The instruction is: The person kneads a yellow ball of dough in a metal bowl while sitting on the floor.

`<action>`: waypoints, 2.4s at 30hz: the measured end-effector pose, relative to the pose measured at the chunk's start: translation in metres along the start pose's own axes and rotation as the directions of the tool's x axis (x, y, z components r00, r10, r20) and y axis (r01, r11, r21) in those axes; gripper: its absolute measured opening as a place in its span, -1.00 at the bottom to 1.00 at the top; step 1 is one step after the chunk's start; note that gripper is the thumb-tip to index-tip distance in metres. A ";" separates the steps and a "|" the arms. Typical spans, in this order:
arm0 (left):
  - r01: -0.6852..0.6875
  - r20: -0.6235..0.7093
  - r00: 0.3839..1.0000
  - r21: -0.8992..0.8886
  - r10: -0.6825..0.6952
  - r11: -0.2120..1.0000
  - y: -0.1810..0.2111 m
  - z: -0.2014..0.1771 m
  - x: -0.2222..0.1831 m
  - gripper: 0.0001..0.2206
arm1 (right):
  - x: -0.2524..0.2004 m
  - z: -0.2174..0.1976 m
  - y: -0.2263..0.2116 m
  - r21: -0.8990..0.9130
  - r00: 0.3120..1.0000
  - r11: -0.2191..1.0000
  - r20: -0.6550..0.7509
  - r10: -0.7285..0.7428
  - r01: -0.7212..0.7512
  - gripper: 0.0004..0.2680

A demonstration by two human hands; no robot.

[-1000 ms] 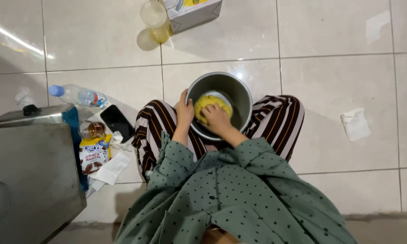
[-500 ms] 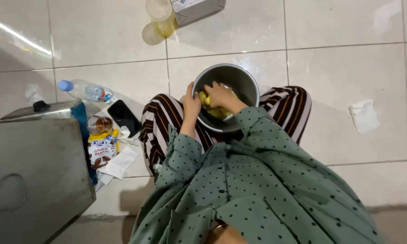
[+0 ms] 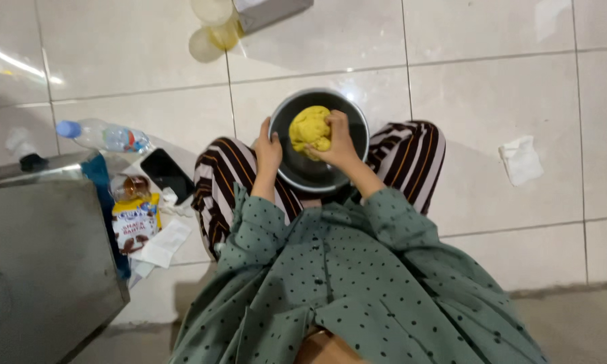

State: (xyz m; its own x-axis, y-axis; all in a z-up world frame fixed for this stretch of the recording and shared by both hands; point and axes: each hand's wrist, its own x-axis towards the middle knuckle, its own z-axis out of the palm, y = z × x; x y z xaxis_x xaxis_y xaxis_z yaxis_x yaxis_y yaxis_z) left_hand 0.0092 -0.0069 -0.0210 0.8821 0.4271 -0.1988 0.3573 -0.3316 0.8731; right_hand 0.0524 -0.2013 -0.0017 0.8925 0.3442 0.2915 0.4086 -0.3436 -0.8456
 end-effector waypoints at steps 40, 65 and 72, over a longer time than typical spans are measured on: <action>0.012 0.064 0.998 -0.287 0.007 0.958 0.031 -0.006 -0.017 -0.51 | 0.053 0.053 -0.032 -0.758 0.747 0.643 0.362 0.558 -0.113 -0.56; 0.002 0.065 0.998 -0.205 0.012 0.979 0.048 -0.010 -0.021 -0.50 | 0.006 -0.008 0.000 -0.406 0.898 0.912 0.418 0.134 0.053 -0.52; 0.000 0.058 0.998 -0.200 0.012 0.980 0.058 -0.011 -0.025 -0.50 | 0.072 -0.034 0.021 -0.452 0.868 0.840 0.237 0.437 -0.299 -0.71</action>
State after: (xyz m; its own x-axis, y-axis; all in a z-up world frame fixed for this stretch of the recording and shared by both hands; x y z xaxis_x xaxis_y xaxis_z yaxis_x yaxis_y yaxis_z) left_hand 0.0046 -0.0274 0.0396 0.9027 0.3733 -0.2140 0.2886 -0.1564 0.9446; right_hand 0.1317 -0.2134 0.0162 0.9076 0.3559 -0.2229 0.1624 -0.7870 -0.5952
